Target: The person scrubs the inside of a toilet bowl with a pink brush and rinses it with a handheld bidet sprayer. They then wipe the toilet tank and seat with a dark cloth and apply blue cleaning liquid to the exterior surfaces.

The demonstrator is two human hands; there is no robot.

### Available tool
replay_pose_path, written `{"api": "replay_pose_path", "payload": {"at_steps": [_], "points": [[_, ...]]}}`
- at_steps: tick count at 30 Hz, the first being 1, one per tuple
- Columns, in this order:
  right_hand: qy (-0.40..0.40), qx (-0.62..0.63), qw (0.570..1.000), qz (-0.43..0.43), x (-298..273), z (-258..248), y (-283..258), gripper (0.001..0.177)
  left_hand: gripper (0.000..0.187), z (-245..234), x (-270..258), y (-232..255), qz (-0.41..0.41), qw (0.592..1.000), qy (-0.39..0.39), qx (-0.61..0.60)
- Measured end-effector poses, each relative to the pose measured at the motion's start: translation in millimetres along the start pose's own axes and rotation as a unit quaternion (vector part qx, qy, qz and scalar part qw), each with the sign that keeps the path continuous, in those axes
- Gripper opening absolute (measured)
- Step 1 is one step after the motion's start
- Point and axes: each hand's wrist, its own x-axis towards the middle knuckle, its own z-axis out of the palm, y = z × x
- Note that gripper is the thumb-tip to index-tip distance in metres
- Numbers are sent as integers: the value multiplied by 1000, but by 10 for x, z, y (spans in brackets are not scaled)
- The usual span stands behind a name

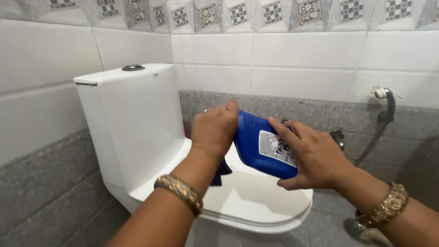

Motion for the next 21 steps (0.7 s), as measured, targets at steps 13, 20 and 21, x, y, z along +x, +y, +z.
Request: {"api": "replay_pose_path", "payload": {"at_steps": [13, 20, 21], "points": [[43, -65, 991, -108, -55, 117, -92, 132, 22, -221, -153, -156, -115, 969, -185, -120], [134, -156, 960, -190, 63, 37, -161, 113, 34, -174, -267, -624, -192, 781, -413, -426], [154, -152, 954, -206, 74, 30, -181, 113, 42, -189, -291, -708, -210, 761, -384, -479]]}}
